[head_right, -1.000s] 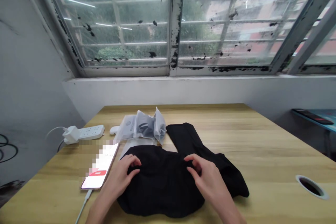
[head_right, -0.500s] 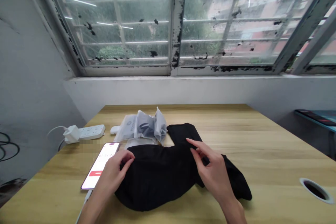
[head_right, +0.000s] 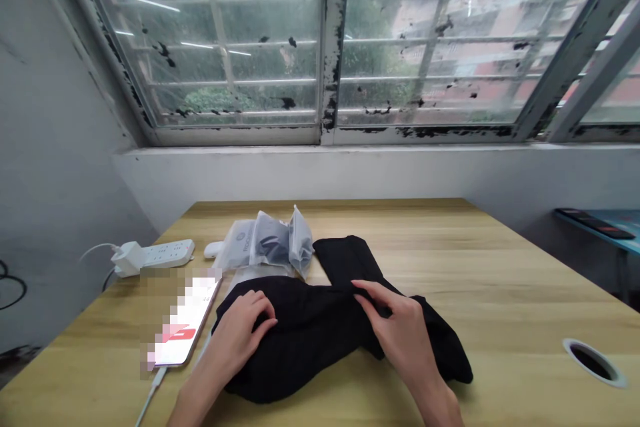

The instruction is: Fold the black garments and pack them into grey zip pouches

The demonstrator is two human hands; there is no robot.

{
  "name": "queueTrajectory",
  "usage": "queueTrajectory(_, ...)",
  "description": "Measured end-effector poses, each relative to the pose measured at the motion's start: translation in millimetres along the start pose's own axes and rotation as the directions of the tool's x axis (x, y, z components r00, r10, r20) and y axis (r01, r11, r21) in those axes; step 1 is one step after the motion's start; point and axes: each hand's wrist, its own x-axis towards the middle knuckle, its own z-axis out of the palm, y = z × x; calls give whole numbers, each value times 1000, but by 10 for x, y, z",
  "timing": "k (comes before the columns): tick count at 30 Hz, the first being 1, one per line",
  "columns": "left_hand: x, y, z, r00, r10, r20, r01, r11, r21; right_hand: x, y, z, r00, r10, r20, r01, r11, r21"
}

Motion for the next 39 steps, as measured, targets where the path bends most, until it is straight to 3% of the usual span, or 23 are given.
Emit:
queueTrajectory(4,-29,-51,-75,988,-33,-152,21,996,-82,56,-28,-39,993,-72,-88,66,995,-69)
queueTrajectory(8,-6,-99,-150,934,-55,-353,-50,958,-282,94,-100,-67,969,-158,-188,133,981,-139)
queueTrajectory(14,34,-97,-293,881,-27,-472,-143,936,-322,145,-164,-149,957,-196,-212,163,973,-164)
queueTrajectory(19,20,-46,-433,898,25,-440,-167,943,-287,185,-210,-192,962,-200,-188,175,974,-144)
queueTrajectory(23,8,-3,-521,907,-13,-421,-124,947,-296,226,-257,-191,969,-203,-144,188,976,-111)
queueTrajectory(27,-15,-6,-603,910,-47,-413,-82,954,-289,271,-270,-194,964,-201,-175,183,976,-116)
queueTrajectory(31,-44,-39,-675,905,-86,-416,-47,953,-298,301,-256,-191,982,-131,-137,126,991,-45)
queueTrajectory(35,-59,-58,-734,923,-146,-356,26,947,-321,338,-267,-163,964,-139,-228,130,990,-54)
queueTrajectory(39,-60,-48,-799,927,-137,-350,-17,915,-404,396,-325,-184,935,-210,-287,186,976,-109)
